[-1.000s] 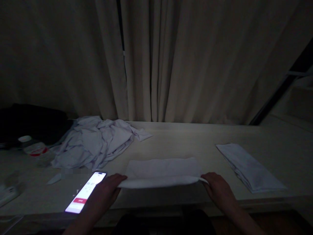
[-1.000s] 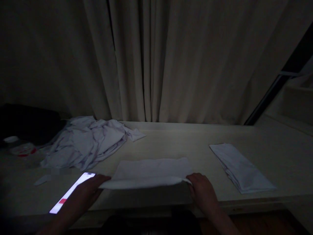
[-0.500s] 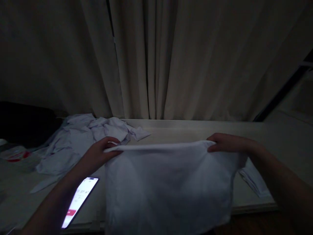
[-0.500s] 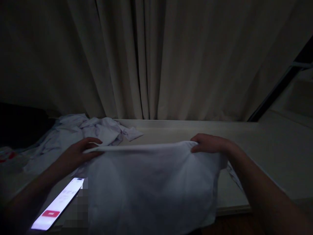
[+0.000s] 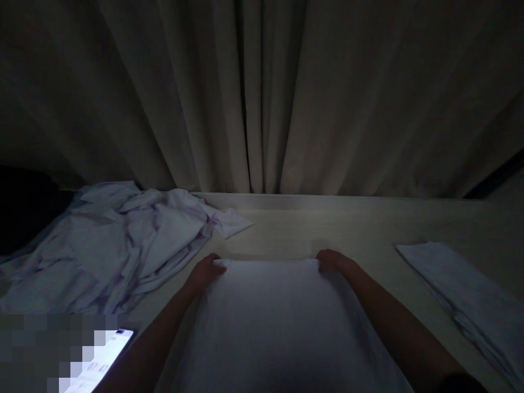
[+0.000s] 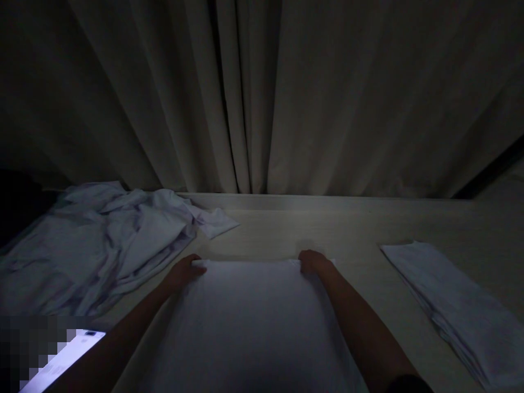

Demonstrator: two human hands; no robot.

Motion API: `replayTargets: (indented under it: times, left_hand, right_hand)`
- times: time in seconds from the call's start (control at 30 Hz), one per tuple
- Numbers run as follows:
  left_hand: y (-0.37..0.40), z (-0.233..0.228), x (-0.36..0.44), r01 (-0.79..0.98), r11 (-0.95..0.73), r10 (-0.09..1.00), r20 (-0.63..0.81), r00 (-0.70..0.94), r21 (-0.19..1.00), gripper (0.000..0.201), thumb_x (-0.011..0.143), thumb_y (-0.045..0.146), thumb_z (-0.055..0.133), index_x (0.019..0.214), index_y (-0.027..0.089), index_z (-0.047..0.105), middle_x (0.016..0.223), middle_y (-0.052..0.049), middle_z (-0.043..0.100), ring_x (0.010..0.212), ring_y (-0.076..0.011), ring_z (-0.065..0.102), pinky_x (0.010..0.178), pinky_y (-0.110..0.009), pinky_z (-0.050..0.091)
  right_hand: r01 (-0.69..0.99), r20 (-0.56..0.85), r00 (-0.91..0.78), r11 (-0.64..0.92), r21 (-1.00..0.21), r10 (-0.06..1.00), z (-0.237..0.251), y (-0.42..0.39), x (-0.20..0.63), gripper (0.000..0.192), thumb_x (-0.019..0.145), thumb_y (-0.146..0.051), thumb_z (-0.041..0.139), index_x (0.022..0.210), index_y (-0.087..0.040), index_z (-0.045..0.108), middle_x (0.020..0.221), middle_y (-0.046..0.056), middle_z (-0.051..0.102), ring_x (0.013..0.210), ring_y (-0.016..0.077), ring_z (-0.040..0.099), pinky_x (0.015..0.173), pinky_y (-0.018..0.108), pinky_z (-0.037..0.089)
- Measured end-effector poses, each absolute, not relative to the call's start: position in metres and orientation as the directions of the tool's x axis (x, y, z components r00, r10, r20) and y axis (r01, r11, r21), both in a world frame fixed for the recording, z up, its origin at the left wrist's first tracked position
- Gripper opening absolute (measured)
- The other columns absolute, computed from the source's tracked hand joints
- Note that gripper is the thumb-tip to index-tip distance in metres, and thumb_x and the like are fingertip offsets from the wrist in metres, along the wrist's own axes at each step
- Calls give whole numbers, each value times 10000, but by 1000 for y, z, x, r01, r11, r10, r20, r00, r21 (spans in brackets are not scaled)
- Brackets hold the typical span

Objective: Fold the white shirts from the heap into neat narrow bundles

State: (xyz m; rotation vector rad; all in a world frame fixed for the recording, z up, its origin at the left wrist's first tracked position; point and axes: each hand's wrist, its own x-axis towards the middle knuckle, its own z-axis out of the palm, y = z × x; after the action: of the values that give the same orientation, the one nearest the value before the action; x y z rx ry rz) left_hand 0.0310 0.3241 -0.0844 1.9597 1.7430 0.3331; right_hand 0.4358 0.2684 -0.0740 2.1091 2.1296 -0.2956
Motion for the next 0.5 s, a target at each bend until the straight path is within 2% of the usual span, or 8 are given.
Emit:
replayTargets:
  times: [0.07,0.13,0.17,0.23,0.3,0.4,0.5]
  left_hand:
    - [324,-85,41,879,-49,990,-92,105,475,470,755,382,504,1163,147,500,1042,-117,651,979,-244,607,803,-341,459]
    - [308,-87,53,915,-86,996,44,75,394,586,809,390,448,1320,117,361,1272,-194,530,1177,-297,501,932,-424,409]
    - [295,-90,58,934,-134,987,133,94,331,602,832,400,422,1352,113,326,1355,-212,454,1253,-316,430,986,-457,367]
    - [261,-102,66,951,-256,939,279,202,171,579,860,435,381,1353,131,365,1427,-204,384,1326,-339,336,1049,-500,299]
    - [230,-119,68,942,-331,899,322,296,57,571,857,473,383,1329,155,428,1433,-196,389,1345,-362,301,1071,-546,248]
    - [205,-141,63,935,-356,886,316,338,-2,609,837,520,401,1332,167,438,1421,-208,405,1336,-390,309,1052,-591,247]
    - [205,-142,63,930,-365,874,333,355,-32,617,831,523,413,1329,160,446,1406,-217,422,1326,-401,322,1048,-596,249]
  right_hand:
    - [999,-184,11,-18,-36,983,-76,276,438,346,659,-213,678,1000,-160,664,972,111,702,890,229,636,759,319,470]
    - [998,-112,50,-53,-21,992,-78,272,443,558,755,-316,617,1269,-141,488,1202,169,598,1095,278,555,880,385,434]
    - [997,-49,77,-78,-16,996,-80,264,446,629,793,-361,575,1346,-129,387,1294,191,523,1180,293,492,938,412,399]
    - [990,96,141,-139,-26,985,-91,237,455,647,852,-418,476,1392,-111,296,1392,204,413,1281,296,383,1020,431,328]
    - [978,214,207,-200,-55,955,-111,198,465,608,887,-454,379,1375,-95,331,1399,211,401,1300,295,359,1045,431,306]
    - [978,232,207,-203,-41,950,-149,143,476,609,905,-479,296,1367,-88,363,1429,221,355,1315,313,336,1048,437,302]
    - [977,219,213,-213,-26,952,-171,118,476,611,910,-487,264,1362,-93,382,1432,211,361,1320,315,332,1053,452,288]
